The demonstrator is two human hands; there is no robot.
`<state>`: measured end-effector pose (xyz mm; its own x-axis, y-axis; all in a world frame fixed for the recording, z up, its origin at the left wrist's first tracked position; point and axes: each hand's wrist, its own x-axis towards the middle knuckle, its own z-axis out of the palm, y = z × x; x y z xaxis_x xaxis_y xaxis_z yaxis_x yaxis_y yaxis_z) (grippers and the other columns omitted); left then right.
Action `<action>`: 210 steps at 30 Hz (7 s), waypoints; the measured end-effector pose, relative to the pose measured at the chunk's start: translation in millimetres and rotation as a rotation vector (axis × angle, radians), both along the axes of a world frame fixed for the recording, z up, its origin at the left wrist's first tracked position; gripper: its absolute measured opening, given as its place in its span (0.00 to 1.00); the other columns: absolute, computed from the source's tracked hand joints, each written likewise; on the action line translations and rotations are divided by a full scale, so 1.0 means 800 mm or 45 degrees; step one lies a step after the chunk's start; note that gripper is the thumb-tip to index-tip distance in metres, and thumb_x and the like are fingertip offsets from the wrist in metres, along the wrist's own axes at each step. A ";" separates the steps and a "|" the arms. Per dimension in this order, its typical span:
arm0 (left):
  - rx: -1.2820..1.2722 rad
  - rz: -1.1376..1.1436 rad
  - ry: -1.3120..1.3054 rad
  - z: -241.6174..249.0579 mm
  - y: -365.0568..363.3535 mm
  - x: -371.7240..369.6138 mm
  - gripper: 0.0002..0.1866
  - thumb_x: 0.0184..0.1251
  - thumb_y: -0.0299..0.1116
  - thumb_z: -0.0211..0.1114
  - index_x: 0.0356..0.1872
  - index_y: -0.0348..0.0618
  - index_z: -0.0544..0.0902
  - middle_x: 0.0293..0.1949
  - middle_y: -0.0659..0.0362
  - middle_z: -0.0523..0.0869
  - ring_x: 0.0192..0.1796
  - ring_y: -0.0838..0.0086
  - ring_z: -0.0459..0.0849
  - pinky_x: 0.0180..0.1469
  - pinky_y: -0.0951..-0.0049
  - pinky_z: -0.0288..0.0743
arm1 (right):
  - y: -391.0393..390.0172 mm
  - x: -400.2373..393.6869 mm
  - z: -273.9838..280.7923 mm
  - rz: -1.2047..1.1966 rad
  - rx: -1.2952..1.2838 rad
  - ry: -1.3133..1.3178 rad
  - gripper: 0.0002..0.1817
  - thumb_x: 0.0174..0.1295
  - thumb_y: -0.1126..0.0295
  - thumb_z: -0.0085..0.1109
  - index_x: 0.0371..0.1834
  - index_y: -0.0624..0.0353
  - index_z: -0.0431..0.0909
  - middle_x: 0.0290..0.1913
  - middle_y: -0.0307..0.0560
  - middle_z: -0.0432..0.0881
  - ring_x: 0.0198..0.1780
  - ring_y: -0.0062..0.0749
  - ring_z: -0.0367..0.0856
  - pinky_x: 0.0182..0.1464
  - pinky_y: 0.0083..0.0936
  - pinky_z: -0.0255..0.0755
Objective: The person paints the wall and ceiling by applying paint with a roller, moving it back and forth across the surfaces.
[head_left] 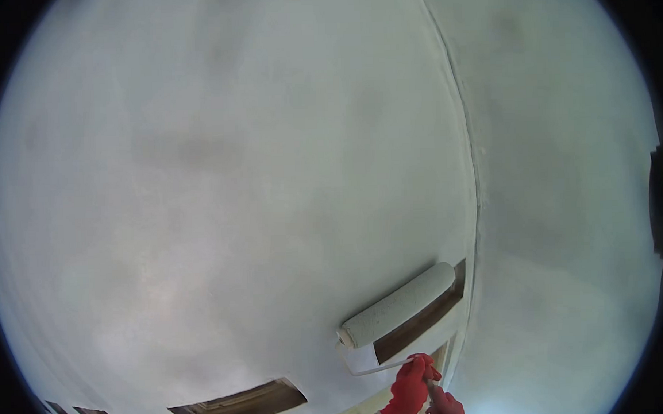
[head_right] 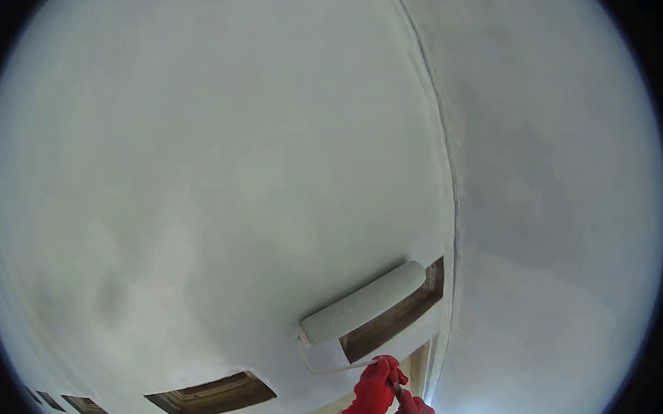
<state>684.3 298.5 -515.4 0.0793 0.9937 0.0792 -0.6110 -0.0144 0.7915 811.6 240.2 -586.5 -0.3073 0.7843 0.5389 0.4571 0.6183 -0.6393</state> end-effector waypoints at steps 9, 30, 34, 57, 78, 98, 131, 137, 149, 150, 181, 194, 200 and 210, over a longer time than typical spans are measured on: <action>0.574 0.213 0.210 0.115 -0.035 -0.010 0.25 0.70 0.28 0.53 0.65 0.36 0.59 0.53 0.51 0.77 0.54 0.67 0.77 0.59 0.68 0.68 | 0.000 -0.022 0.138 0.001 0.353 0.218 0.33 0.58 0.86 0.44 0.70 0.59 0.56 0.61 0.52 0.72 0.38 0.37 0.79 0.35 0.25 0.77; 0.847 0.272 0.641 0.235 -0.128 -0.110 0.23 0.72 0.30 0.51 0.66 0.39 0.61 0.62 0.55 0.69 0.62 0.68 0.70 0.63 0.68 0.63 | 0.109 -0.096 0.727 -0.252 1.056 0.323 0.21 0.65 0.65 0.41 0.60 0.59 0.69 0.44 0.65 0.77 0.47 0.54 0.74 0.46 0.41 0.68; 0.883 0.333 0.599 0.262 -0.115 -0.115 0.23 0.72 0.29 0.51 0.65 0.38 0.62 0.62 0.55 0.69 0.62 0.68 0.70 0.63 0.67 0.64 | 0.114 -0.118 0.880 -0.219 1.263 0.234 0.23 0.64 0.62 0.45 0.63 0.53 0.68 0.20 0.37 0.66 0.19 0.23 0.64 0.23 0.24 0.63; 0.708 0.539 0.494 0.193 -0.119 -0.079 0.18 0.71 0.22 0.48 0.61 0.36 0.66 0.58 0.54 0.72 0.59 0.69 0.73 0.61 0.70 0.67 | 0.096 -0.089 0.608 0.365 0.819 0.862 0.28 0.64 0.66 0.43 0.69 0.56 0.58 0.26 0.34 0.70 0.19 0.14 0.64 0.19 0.15 0.62; 0.341 -0.174 0.278 0.061 -0.065 0.024 0.14 0.75 0.36 0.44 0.31 0.39 0.72 0.24 0.61 0.74 0.32 0.75 0.75 0.44 0.73 0.72 | -0.031 0.015 0.019 -0.066 0.033 0.288 0.26 0.58 0.75 0.55 0.60 0.70 0.60 0.39 0.57 0.80 0.37 0.40 0.82 0.38 0.30 0.74; -0.540 -0.487 -0.059 -0.272 -0.090 0.014 0.24 0.75 0.47 0.41 0.38 0.34 0.76 0.43 0.46 0.81 0.49 0.62 0.80 0.57 0.60 0.72 | -0.123 0.048 -0.189 -0.181 -0.728 0.070 0.31 0.54 0.76 0.54 0.65 0.57 0.62 0.41 0.61 0.81 0.37 0.50 0.83 0.38 0.36 0.77; -0.131 -0.320 -0.122 -0.079 -0.031 -0.036 0.22 0.74 0.50 0.44 0.22 0.46 0.61 0.22 0.64 0.59 0.31 0.71 0.63 0.46 0.64 0.66 | -0.040 -0.006 -0.075 0.058 -0.342 0.025 0.32 0.59 0.85 0.42 0.70 0.59 0.56 0.62 0.53 0.72 0.40 0.41 0.81 0.38 0.29 0.76; 0.059 -0.319 -0.072 -0.007 -0.015 -0.052 0.22 0.74 0.49 0.44 0.22 0.46 0.61 0.22 0.64 0.59 0.30 0.72 0.63 0.43 0.65 0.67 | -0.013 -0.036 -0.020 0.074 -0.083 0.180 0.34 0.57 0.88 0.42 0.70 0.57 0.55 0.63 0.53 0.70 0.42 0.41 0.81 0.38 0.27 0.76; 0.037 -0.194 -0.009 0.068 -0.004 -0.058 0.20 0.74 0.47 0.46 0.24 0.44 0.68 0.23 0.62 0.69 0.31 0.70 0.72 0.43 0.66 0.68 | -0.012 -0.042 0.041 0.039 0.160 0.078 0.38 0.54 0.89 0.42 0.72 0.57 0.51 0.64 0.56 0.68 0.44 0.51 0.77 0.35 0.30 0.76; 0.069 -0.233 -0.049 0.073 0.001 -0.062 0.18 0.73 0.45 0.47 0.27 0.43 0.71 0.24 0.61 0.72 0.33 0.69 0.75 0.45 0.65 0.70 | -0.010 -0.046 0.050 0.053 0.208 0.079 0.38 0.54 0.89 0.42 0.72 0.57 0.51 0.64 0.57 0.68 0.44 0.51 0.77 0.35 0.32 0.76; 0.867 0.624 0.843 0.361 -0.142 -0.173 0.22 0.71 0.25 0.51 0.65 0.40 0.63 0.62 0.58 0.70 0.61 0.72 0.71 0.61 0.73 0.65 | 0.076 -0.203 1.045 -0.405 1.346 0.118 0.27 0.64 0.59 0.49 0.64 0.61 0.63 0.35 0.51 0.78 0.29 0.35 0.78 0.36 0.28 0.74; 0.533 0.269 0.858 0.220 -0.151 -0.158 0.24 0.71 0.24 0.51 0.66 0.38 0.60 0.63 0.56 0.68 0.65 0.70 0.68 0.64 0.71 0.63 | 0.092 -0.116 0.667 0.416 0.823 0.784 0.15 0.64 0.61 0.49 0.45 0.61 0.71 0.20 0.35 0.70 0.18 0.18 0.66 0.24 0.18 0.66; 0.413 -0.106 0.730 0.125 -0.123 -0.118 0.23 0.70 0.27 0.52 0.65 0.42 0.60 0.64 0.54 0.67 0.65 0.68 0.68 0.64 0.71 0.64 | 0.068 -0.041 0.309 0.040 0.405 0.798 0.27 0.66 0.70 0.47 0.67 0.65 0.57 0.25 0.36 0.72 0.21 0.14 0.66 0.23 0.15 0.63; -0.005 -0.356 1.016 -0.051 -0.147 -0.031 0.27 0.69 0.33 0.57 0.65 0.39 0.60 0.61 0.51 0.71 0.61 0.70 0.72 0.61 0.73 0.67 | -0.143 0.041 -0.058 -0.244 -0.542 0.203 0.26 0.54 0.77 0.57 0.59 0.66 0.65 0.29 0.53 0.79 0.29 0.35 0.81 0.33 0.29 0.74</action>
<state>659.6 181.3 -556.0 0.3533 0.9292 -0.1085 0.1503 0.0581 0.9869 844.0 125.8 -633.2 -0.0752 0.9796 0.1865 0.4128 0.2009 -0.8884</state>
